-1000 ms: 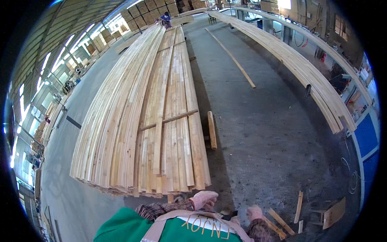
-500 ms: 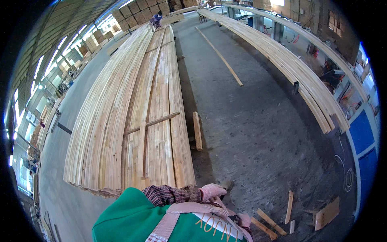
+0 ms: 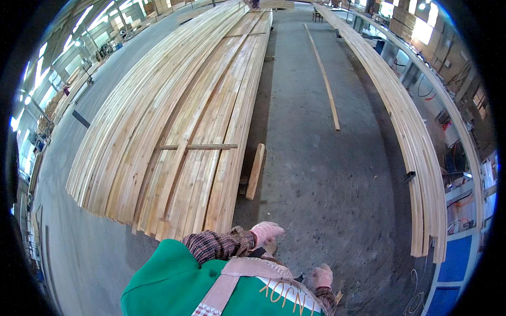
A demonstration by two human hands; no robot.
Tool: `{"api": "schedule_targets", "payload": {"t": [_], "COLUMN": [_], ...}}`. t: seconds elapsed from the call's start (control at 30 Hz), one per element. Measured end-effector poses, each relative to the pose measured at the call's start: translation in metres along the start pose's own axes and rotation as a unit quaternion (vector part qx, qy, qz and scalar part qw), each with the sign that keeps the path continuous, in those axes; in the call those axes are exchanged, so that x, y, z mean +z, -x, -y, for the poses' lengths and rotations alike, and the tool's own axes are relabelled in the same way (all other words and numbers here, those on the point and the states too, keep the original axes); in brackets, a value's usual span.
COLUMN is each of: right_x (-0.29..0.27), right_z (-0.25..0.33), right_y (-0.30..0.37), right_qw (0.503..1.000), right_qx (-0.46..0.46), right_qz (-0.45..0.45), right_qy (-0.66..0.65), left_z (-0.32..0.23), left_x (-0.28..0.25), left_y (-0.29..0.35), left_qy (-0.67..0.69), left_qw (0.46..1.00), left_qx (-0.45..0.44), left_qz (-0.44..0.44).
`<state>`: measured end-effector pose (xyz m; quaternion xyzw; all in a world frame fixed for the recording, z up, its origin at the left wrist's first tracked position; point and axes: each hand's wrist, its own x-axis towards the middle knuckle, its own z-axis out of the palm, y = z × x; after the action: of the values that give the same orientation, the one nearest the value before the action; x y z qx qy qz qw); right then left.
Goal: The person repeatedly picks up long wooden planks from a pile and places them onto a growing stack. They handle the planks one at a time, walking back and forth between the source pile and the stack, aligning each plank before setting it down.
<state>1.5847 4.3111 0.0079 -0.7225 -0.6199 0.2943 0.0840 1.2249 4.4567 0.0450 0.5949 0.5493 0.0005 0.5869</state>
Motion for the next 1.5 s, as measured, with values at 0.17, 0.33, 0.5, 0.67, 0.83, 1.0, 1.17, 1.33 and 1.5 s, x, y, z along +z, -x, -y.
{"api": "schedule_targets", "payload": {"t": [0.17, 0.33, 0.5, 0.67, 0.83, 1.0, 1.17, 1.33, 1.5], "right_x": [-0.033, -0.041, -0.070, -0.124, -0.193, -0.227, -0.176, -0.126, -0.090], "right_z": [0.019, -0.017, -0.078, -0.120, -0.053, 0.075, 0.245, 0.453, 0.578], "right_y": [-0.065, -0.116, -0.169, -0.260, -0.441, -0.622, -0.774, -0.868, -0.965], "right_qw": [0.967, 0.973, 0.985, 0.987, 0.940, 0.974, 0.928, 0.924, 0.929], "right_qx": [0.070, 0.104, 0.139, 0.116, -0.113, -0.158, -0.117, -0.081, -0.139], "right_qz": [0.022, 0.049, 0.078, 0.104, 0.145, 0.140, 0.182, 0.290, 0.316], "right_qy": [-0.243, -0.201, -0.072, 0.047, 0.288, 0.076, -0.304, -0.237, -0.132], "left_z": [0.022, -0.046, -0.088, -0.142, -0.207, -0.180, -0.149, -0.020, -0.031], "left_x": [-0.019, -0.054, -0.093, -0.159, -0.241, -0.301, -0.401, -0.486, -0.667], "left_y": [-0.068, -0.091, -0.143, -0.197, -0.199, -0.221, -0.236, -0.290, -0.293], "left_qy": [0.063, 0.125, 0.130, 0.089, 0.140, 0.484, 0.589, 0.415, 0.644], "left_qw": [0.997, 0.990, 0.986, 0.988, 0.979, 0.840, 0.732, 0.784, 0.617], "left_qx": [-0.001, -0.062, -0.096, -0.112, -0.065, -0.127, -0.235, -0.116, -0.183], "left_qz": [-0.043, 0.001, -0.032, -0.061, -0.136, -0.212, -0.249, -0.448, -0.413]}}
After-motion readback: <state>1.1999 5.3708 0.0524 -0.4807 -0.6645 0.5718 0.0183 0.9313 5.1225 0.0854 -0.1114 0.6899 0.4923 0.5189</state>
